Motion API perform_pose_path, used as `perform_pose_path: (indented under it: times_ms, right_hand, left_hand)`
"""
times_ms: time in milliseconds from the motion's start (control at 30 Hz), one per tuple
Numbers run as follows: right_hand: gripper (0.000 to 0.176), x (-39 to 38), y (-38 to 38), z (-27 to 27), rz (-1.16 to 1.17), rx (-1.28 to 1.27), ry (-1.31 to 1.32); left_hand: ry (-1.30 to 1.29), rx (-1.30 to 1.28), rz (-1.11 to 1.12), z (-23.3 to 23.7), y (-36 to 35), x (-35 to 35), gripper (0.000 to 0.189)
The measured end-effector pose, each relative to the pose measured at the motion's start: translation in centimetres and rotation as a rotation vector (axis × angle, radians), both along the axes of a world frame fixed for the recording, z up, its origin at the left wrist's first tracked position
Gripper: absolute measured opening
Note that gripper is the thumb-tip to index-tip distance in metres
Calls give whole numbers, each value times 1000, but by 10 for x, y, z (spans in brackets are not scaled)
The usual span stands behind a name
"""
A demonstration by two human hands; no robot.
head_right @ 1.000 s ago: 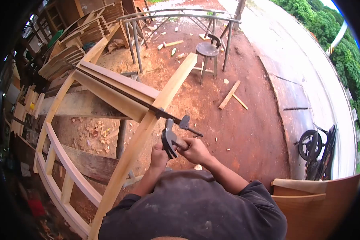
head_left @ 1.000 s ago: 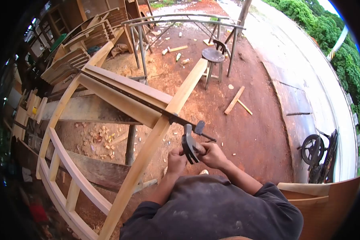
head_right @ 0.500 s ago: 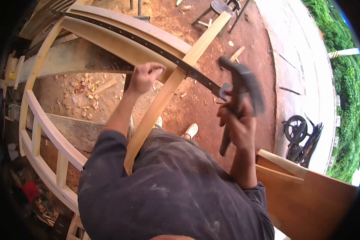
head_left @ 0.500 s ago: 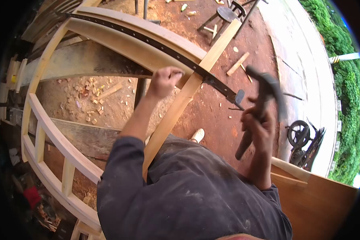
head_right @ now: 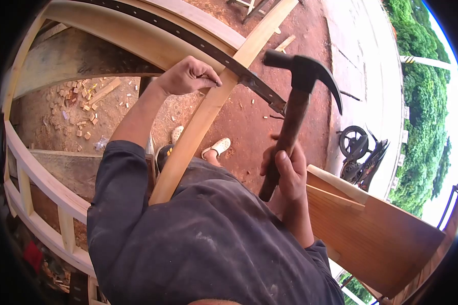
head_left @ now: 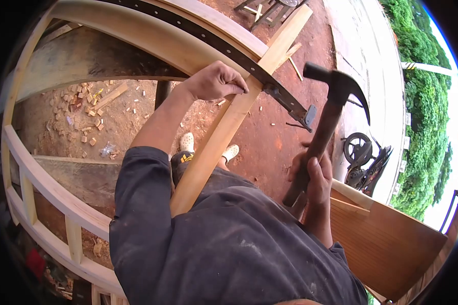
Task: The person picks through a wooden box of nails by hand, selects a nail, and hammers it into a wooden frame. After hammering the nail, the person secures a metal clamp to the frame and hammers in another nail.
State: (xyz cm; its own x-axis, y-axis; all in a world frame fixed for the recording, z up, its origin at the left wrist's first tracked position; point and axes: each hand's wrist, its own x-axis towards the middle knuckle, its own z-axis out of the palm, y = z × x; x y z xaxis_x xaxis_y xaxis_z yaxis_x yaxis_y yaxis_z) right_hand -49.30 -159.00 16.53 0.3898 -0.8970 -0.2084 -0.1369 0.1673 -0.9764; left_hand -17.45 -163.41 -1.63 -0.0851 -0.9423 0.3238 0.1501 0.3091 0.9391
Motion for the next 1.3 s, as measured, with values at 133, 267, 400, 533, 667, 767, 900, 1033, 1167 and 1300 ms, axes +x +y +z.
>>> perform_pose_path:
  times_ms: [133, 267, 400, 533, 667, 767, 900, 1033, 1167, 1300]
  right_hand:
    - [13, -9, 3, -15, 69, 150, 329]
    - [13, -11, 13, -22, 84, 178, 390]
    - [17, -11, 9, -15, 128, 68, 529]
    - [24, -10, 5, -18, 186, 2, 623]
    - [27, 1, 3, -10, 220, 7, 706]
    - [26, 4, 5, -3, 207, -34, 682]
    - [22, 1, 9, -11, 239, -151, 673]
    - [21, 8, 3, -11, 326, -205, 784]
    - [17, 5, 11, -3, 290, -291, 737]
    - [18, 0, 6, -23, 340, -254, 707]
  left_hand:
    - [-141, 1, 25, 15, 7, 0, 15]
    - [-250, -30, 88, 14, 12, -4, 6]
    - [-259, -29, 85, 13, 12, -4, 9]
    - [-256, -32, 43, 15, 12, -4, 10]
    - [-298, -20, 50, 16, 13, -4, 9]
    - [-309, -92, 67, 8, 10, -3, 9]
    - [-158, -209, 35, -10, 6, -5, 6]
    - [-368, -155, 91, 16, 11, -7, 5]
    - [-274, -183, 50, 3, 9, -4, 10]
    - [-99, -233, 10, 2, 6, -5, 29]
